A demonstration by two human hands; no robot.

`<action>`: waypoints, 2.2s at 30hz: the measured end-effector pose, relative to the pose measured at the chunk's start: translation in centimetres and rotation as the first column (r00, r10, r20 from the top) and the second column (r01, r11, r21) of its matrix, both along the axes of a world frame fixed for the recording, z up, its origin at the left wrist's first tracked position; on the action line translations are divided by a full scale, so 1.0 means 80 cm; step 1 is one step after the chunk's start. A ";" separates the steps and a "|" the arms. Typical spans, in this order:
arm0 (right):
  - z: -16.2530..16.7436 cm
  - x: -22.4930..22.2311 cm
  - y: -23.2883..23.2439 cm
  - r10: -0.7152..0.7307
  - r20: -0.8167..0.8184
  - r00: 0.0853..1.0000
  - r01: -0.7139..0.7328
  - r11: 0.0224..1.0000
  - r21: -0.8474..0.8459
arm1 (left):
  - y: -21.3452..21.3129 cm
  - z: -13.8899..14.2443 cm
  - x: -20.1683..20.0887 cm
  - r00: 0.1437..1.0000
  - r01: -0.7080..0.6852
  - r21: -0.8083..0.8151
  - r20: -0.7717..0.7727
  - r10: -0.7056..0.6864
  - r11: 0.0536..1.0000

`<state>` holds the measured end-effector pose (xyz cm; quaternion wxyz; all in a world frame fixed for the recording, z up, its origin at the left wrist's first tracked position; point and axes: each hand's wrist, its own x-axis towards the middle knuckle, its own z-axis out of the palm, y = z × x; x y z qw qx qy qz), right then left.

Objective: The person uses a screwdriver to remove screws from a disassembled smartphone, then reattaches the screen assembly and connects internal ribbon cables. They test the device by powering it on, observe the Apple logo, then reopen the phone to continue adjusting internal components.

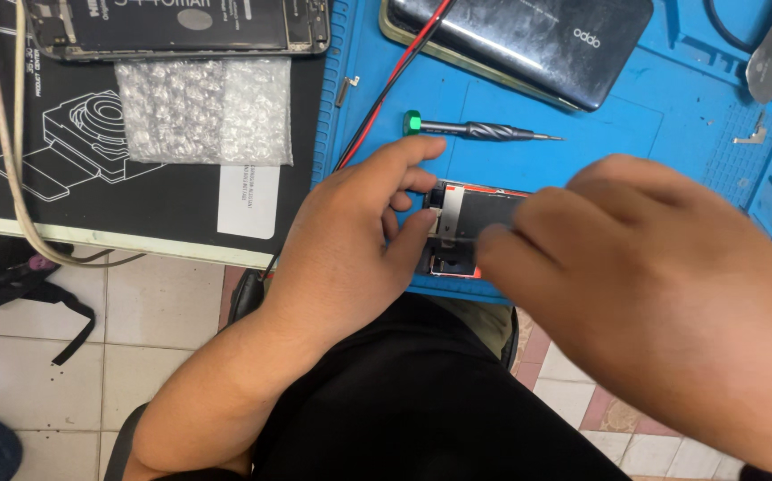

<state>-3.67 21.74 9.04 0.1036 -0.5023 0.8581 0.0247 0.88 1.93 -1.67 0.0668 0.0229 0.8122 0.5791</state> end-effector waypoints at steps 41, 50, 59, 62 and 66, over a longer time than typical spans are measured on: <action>-0.106 0.042 0.151 -0.603 0.660 0.448 0.869 0.119 -0.480 | 0.051 -0.013 0.043 0.966 -0.047 -0.349 -0.253 -0.045 0.936; -0.100 0.034 0.111 -0.640 0.454 0.620 0.781 0.447 -0.436 | 0.033 -0.006 0.039 0.984 -0.072 -0.198 -0.172 0.037 0.977; -0.105 0.028 0.097 -0.571 0.499 0.652 0.757 0.460 -0.463 | 0.026 -0.008 0.041 0.990 -0.051 -0.136 -0.136 0.032 0.989; -0.109 0.030 0.099 -0.565 0.511 0.648 0.762 0.459 -0.458 | 0.027 -0.009 0.041 0.987 -0.030 -0.158 -0.158 0.005 0.987; -0.113 0.032 0.102 -0.577 0.517 0.632 0.774 0.436 -0.459 | 0.029 -0.007 0.038 0.989 -0.008 -0.195 -0.149 -0.022 0.981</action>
